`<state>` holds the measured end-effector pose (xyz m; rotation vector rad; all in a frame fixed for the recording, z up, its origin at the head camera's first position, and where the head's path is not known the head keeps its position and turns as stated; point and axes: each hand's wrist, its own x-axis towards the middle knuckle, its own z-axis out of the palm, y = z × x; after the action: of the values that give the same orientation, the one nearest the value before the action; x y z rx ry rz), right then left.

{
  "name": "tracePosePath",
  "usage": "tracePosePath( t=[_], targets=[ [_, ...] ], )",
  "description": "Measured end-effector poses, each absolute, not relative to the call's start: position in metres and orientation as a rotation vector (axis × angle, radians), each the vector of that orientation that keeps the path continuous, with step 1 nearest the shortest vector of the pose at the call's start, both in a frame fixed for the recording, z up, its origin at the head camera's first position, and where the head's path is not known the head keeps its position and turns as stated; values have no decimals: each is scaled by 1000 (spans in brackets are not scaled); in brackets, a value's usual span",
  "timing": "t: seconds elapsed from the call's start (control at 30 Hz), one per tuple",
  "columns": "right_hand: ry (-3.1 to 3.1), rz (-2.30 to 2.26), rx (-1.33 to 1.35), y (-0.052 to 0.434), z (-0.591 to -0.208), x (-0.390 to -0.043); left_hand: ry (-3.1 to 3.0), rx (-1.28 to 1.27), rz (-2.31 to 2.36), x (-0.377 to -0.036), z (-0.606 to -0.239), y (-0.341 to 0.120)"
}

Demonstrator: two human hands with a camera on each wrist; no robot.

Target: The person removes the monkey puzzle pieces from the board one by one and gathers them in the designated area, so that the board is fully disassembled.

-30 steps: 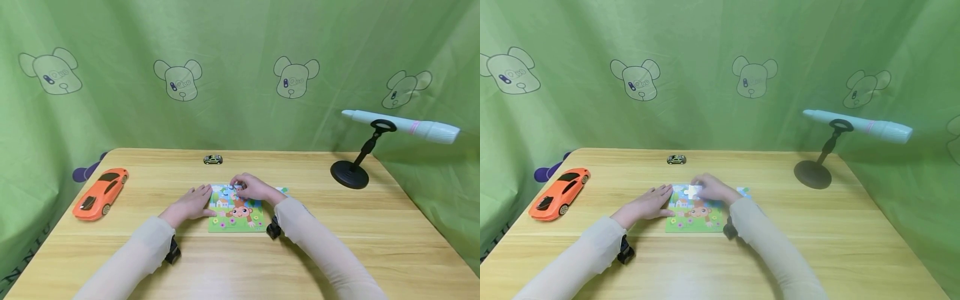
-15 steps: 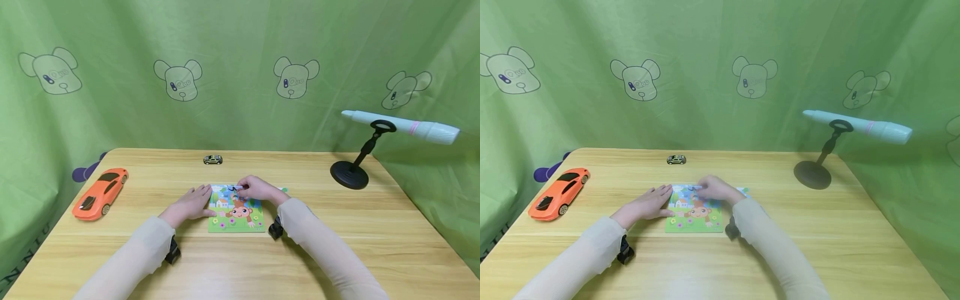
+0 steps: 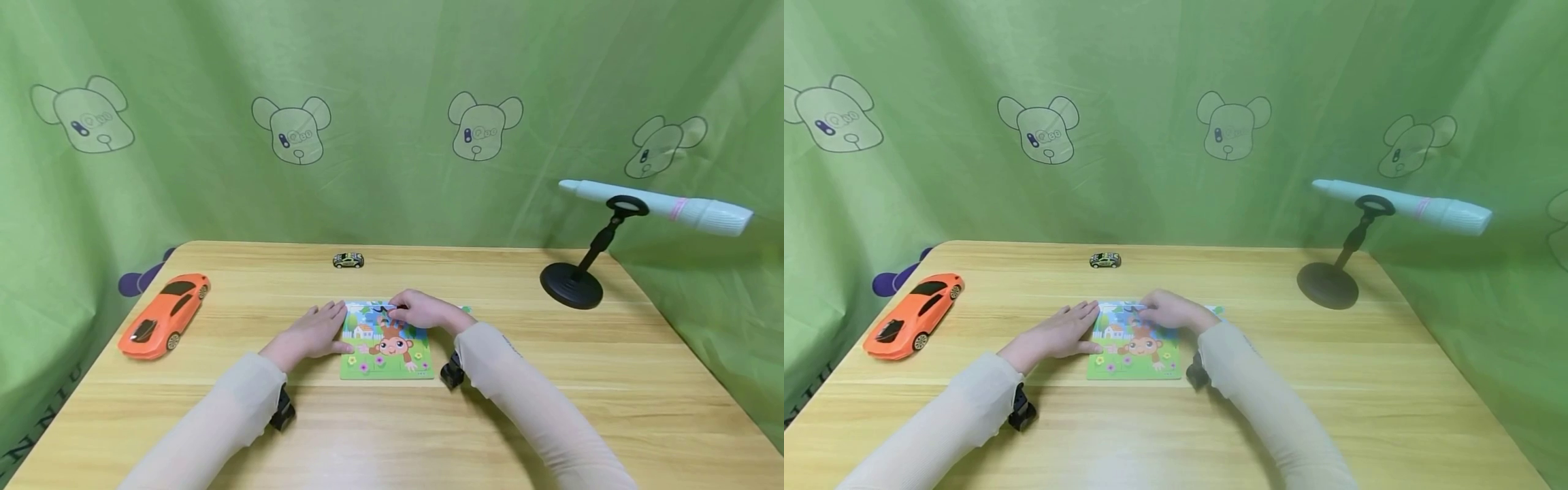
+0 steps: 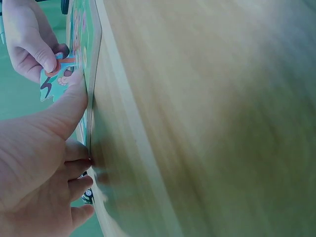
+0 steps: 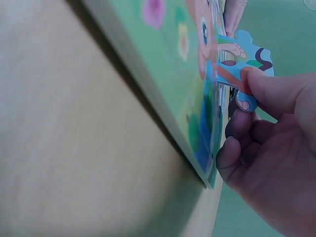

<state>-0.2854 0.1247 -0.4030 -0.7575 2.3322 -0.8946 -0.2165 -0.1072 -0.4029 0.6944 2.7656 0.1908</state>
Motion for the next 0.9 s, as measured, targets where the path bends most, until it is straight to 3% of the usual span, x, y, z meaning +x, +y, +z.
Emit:
tracePosePath(
  t=[0.43, 0.9],
  targets=[
    [2486, -1163, -772, 138, -392, -278, 2760, 684, 184, -216, -402, -106],
    [2577, -1376, -661, 220, -371, -275, 2761, 690, 194, -216, -402, -106]
  ],
)
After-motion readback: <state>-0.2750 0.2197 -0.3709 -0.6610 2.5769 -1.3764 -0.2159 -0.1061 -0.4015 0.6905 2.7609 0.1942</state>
